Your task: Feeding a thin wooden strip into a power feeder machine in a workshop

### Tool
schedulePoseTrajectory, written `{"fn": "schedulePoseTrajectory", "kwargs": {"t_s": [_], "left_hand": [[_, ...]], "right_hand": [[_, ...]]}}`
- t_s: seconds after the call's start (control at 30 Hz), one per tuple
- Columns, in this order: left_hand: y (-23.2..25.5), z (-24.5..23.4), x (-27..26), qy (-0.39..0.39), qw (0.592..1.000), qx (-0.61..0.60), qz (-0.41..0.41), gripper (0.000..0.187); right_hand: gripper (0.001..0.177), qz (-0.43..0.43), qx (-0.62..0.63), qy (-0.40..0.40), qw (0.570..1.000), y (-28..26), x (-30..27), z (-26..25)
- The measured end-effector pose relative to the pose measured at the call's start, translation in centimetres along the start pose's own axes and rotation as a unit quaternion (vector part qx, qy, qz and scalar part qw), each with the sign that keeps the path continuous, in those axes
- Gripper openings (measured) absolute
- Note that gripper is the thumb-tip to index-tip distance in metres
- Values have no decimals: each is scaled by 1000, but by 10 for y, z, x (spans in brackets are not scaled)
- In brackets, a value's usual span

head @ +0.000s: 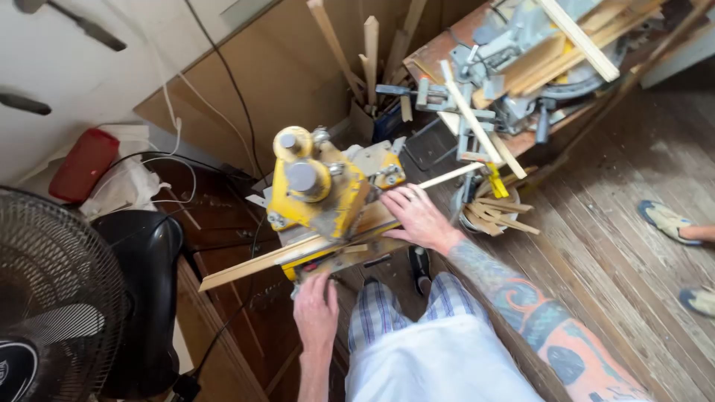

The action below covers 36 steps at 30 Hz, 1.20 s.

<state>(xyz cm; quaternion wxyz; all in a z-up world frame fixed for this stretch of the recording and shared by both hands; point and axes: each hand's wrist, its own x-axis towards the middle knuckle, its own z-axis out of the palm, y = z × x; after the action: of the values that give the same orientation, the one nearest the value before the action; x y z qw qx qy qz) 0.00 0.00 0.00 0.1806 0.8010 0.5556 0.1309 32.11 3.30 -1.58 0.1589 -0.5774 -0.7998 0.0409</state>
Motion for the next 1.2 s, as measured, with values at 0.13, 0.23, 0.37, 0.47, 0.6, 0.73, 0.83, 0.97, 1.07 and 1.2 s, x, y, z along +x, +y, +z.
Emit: {"fn": "schedulePoseTrajectory", "kwargs": {"t_s": [0.13,0.23,0.37,0.47,0.6,0.73,0.83,0.97,1.07,1.2], "left_hand": [[-16,-36,29,75,996,20,40,19],[-52,-10,46,68,992,86,56,24],[-72,9,60,22,991,91,100,18],[-75,8,49,2,991,80,105,15],[-70,2,61,11,992,65,108,16],[-78,11,57,-6,992,78,100,18],[-75,3,62,7,992,59,114,18],[-74,2,60,9,993,48,109,18],[-77,6,64,18,992,50,112,18],[-72,-3,62,17,991,48,124,18]], "right_hand": [[85,18,-9,-37,999,-4,1,15],[85,49,-28,7,998,-3,2,30],[86,16,-47,83,995,3,8,36],[85,25,-18,51,998,-9,-2,32],[82,24,-57,29,998,-2,3,34],[85,25,-38,64,997,-7,2,31],[88,32,-46,70,996,-3,2,37],[90,39,-55,64,996,-4,0,39],[86,33,-55,84,994,-3,5,36],[91,20,-49,89,995,-4,5,35]]}}
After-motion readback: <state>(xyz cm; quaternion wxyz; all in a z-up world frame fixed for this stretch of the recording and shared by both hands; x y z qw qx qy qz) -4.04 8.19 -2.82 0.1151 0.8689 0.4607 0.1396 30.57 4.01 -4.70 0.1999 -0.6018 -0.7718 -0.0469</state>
